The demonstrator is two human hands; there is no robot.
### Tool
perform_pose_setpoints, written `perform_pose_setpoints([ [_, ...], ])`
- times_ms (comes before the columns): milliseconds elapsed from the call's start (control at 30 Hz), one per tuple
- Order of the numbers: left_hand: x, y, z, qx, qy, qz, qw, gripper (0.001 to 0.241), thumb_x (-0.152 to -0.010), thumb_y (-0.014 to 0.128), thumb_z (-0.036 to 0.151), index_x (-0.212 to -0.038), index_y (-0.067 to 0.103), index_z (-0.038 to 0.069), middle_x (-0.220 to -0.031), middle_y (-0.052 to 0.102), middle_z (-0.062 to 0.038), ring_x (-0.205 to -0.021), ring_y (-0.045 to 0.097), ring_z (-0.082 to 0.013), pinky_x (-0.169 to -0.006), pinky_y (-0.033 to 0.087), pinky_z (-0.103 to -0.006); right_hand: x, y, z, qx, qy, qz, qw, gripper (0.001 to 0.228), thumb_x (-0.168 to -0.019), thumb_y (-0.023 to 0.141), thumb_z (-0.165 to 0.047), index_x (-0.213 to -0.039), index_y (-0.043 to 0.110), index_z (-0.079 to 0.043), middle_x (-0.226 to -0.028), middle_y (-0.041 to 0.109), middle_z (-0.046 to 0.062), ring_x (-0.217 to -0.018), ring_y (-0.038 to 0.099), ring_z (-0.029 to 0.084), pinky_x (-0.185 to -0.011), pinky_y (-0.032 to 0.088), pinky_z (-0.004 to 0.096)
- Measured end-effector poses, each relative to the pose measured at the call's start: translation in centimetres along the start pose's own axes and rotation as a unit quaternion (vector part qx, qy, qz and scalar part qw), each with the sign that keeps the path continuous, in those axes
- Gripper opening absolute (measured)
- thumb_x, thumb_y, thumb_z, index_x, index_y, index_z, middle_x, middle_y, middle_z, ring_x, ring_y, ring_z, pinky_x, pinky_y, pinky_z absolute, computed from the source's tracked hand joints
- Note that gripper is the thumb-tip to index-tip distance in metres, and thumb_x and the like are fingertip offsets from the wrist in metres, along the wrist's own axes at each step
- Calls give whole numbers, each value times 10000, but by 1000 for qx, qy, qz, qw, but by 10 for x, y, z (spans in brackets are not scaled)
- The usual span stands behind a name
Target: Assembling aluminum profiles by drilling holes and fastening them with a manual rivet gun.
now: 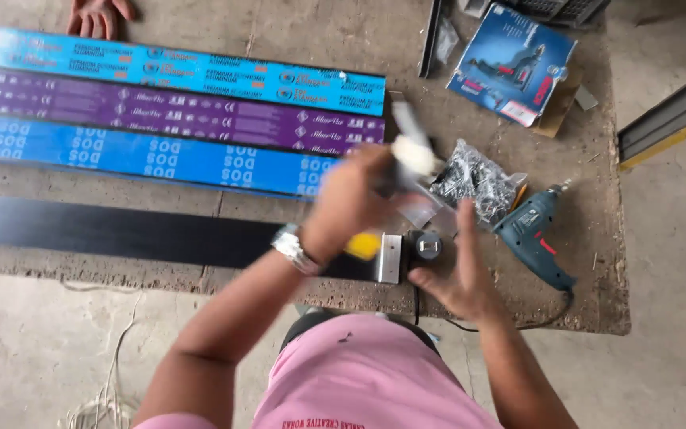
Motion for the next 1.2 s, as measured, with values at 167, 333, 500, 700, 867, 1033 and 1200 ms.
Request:
perform_pose_setpoints([
  [167,28,10,50,375,67,-160,910,820,-849,673,632,-1383,571,20,-1252,682,-269,-1166,693,-444,-980,571,-587,32,-26,-21,-76,-151,95,981,256,-961,561,-211,-1105,649,-19,-858,564,42,-835,595,234,-962,453,410],
  [333,130,133,-125,-29,-33,-332,942,1475,-489,953,665,-1624,161,157,-1657,323,-105,-1536,264,-333,-1182,115,-691,86,-2,51,-8,413,-269,870,259,-841,615,-114,-1031,790,-105,-972,765,105,-890,692,244,-851,539,390],
  [500,144,154,-127,-103,-22,-275,956,1296,-554,822,803,-1570,324,172,-1509,508,-57,-1412,432,-226,-1213,120,-595,98,36,59,-6,484,-293,825,222,-746,574,-41,-902,721,17,-949,796,130,-905,721,232,-827,536,359],
  [700,143,152,-124,-128,-19,-261,957,1231,-581,775,840,-1553,362,207,-1452,527,-23,-1332,488,-232,-1196,139,-644,94,40,46,21,504,-316,804,314,-767,545,-74,-1025,710,-5,-1029,764,129,-984,699,238,-914,525,371],
  [867,141,151,-124,-129,-24,-264,956,1170,-584,779,827,-1506,439,193,-1413,545,-20,-1308,497,-231,-1198,151,-646,90,41,41,35,500,-323,803,304,-769,548,-83,-1009,724,-22,-1012,761,114,-971,688,227,-920,518,368],
  [1033,139,144,-121,-110,-51,-291,949,1065,-571,798,689,-1459,458,209,-1380,541,-28,-1324,475,-198,-1181,128,-670,100,53,78,106,472,-338,808,724,-721,702,-325,-1341,606,37,-1170,671,261,-1157,677,388,-937,539,478],
  [1200,138,144,-124,-102,-55,-292,949,1062,-570,815,662,-1460,457,205,-1385,545,-34,-1327,481,-207,-1184,122,-679,83,54,57,208,408,-343,820,676,-806,720,-418,-1298,657,42,-1205,714,291,-1196,685,428,-941,573,501],
])
Point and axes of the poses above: each hand's wrist, its own x-axis away from the middle knuckle, its own y-axis out of the palm, z = x × y, the point moved 5 cm from there along -x, towards the middle knuckle
